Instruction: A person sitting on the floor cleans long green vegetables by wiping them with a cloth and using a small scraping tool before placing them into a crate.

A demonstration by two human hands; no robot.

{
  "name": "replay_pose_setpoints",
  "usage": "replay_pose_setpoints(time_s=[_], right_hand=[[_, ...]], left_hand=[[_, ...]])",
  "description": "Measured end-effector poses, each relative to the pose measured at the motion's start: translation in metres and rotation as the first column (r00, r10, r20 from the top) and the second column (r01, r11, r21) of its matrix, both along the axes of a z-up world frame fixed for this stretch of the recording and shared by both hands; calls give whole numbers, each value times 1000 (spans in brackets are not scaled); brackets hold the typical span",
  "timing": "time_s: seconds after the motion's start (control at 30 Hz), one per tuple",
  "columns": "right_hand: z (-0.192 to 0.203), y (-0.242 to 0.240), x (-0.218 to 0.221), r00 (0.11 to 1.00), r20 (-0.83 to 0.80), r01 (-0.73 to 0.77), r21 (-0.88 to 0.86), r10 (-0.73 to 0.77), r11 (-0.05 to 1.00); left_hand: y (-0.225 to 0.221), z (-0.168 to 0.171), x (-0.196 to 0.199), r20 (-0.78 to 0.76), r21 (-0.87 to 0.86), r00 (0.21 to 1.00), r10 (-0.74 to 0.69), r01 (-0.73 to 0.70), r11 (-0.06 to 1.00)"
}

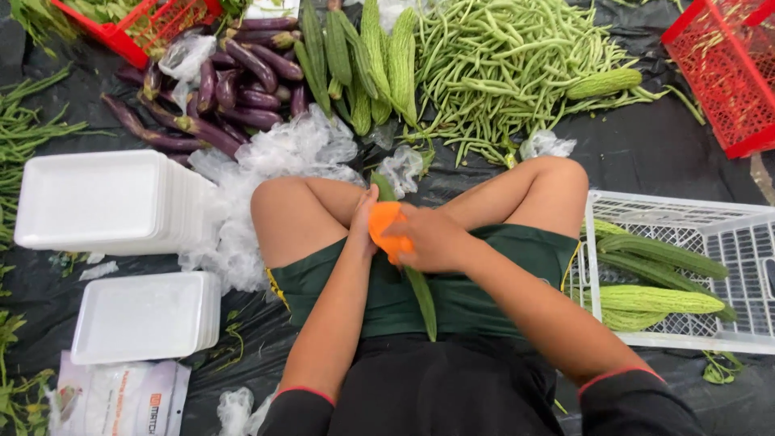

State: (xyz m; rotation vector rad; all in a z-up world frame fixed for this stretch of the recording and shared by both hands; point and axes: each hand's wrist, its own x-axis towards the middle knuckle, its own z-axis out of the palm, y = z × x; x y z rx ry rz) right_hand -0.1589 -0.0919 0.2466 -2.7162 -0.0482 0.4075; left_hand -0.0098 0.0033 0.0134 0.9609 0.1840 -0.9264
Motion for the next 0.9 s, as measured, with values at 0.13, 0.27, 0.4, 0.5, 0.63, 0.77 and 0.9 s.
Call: replay_pose_setpoints(time_s=[0.13,0.27,0.4,0.5,0.63,0.77,0.9], right_hand=[[34,13,-47,997,-78,8,134,2,991],[62,12,-66,977,-206,3,298,61,955],[45,-14,-68,941,-335,120,455,45,883],[76,-1,-41,989,-109,127,301,-98,945],[10,-29,12,956,196,201,106,-218,974],[-41,-22,38,941,45,336,-32,-334,941],[-24,-3,3,974,-57,210,-105,-217,972]], left_hand=[[-7,24,-8,28,51,998,49,-50,997],[-4,50,-13,12,18,996,92,-92,996],[-3,60,-15,6,32,995,97,-97,995],[-1,71,-17,-14,-41,998,55,-55,998],[-5,11,-1,5,-47,1000,0,0,999],[-6,-10,3,101,26,993,58,-61,998],[0,0,-3,98,66,987,123,-130,989]])
